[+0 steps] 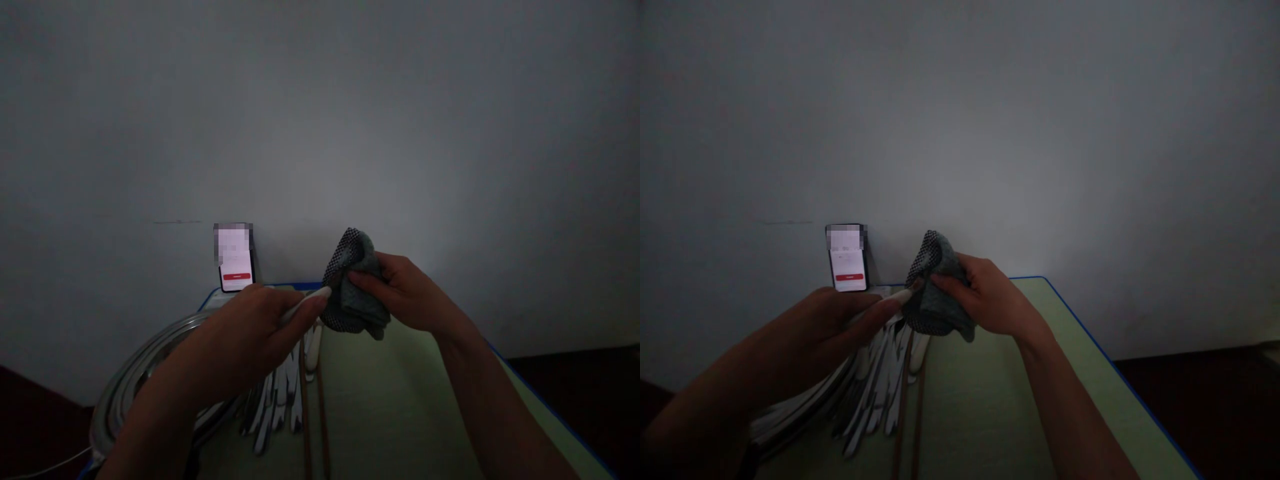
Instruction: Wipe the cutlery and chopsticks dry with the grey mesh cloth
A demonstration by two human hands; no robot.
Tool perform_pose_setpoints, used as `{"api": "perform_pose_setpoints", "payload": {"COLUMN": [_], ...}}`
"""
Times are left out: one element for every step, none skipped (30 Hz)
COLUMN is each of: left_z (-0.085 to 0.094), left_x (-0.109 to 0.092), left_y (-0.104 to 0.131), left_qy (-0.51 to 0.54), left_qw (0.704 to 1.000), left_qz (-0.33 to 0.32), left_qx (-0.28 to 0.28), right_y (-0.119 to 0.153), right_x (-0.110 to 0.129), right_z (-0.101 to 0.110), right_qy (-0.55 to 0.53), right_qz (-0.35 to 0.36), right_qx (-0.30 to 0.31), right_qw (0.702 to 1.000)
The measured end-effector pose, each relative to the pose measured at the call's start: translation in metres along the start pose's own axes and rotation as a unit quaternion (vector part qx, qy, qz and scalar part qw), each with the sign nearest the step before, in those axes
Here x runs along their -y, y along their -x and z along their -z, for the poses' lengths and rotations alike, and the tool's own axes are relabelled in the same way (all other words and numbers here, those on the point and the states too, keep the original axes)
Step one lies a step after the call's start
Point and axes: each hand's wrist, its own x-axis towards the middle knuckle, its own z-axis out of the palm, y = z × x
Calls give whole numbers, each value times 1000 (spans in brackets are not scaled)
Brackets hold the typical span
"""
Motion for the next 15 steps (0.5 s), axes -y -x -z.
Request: {"api": "perform_pose_setpoints", "payload": {"left_z": [0,0,0,0,1,1,2,3,3,4,4,4,4,4,4], "left_x": [1,1,1,1,0,0,-1,-1,-2,-2,-2,-2,-2,-2,-2], "left_y": [0,0,0,0,0,1,1,2,2,3,3,3,3,3,3], "left_qy": [-3,-5,-6,-9,-13,-18,-22,-24,-25,-23,-20,-17,-14,-10,-7], "left_qw": [1000,1000,1000,1000,999,999,999,999,999,998,998,999,999,999,999], "left_qz": [-7,-14,-20,-23,-24,-24,-22,-22,-23,-25,-27,-30,-30,-30,-29], "left_qx": [3,6,10,14,20,27,34,39,42,43,44,42,37,30,25], "right_y": [1,2,3,5,6,7,8,8,9,9,9,8,8,8,7], "right_x": [1,3,5,6,8,10,11,13,14,16,17,17,18,19,19], "right_z": [3,7,10,13,16,18,19,20,21,21,20,19,19,18,17], "right_qy": [1,6,13,22,32,44,55,67,78,84,88,91,94,97,101], "right_qz": [0,0,-3,-10,-19,-32,-44,-54,-60,-62,-61,-58,-55,-53,-51], "right_qx": [18,40,63,87,110,127,135,136,133,129,124,119,113,107,100], "right_qw": [1000,999,998,996,993,990,988,987,986,986,987,987,988,988,989]}}
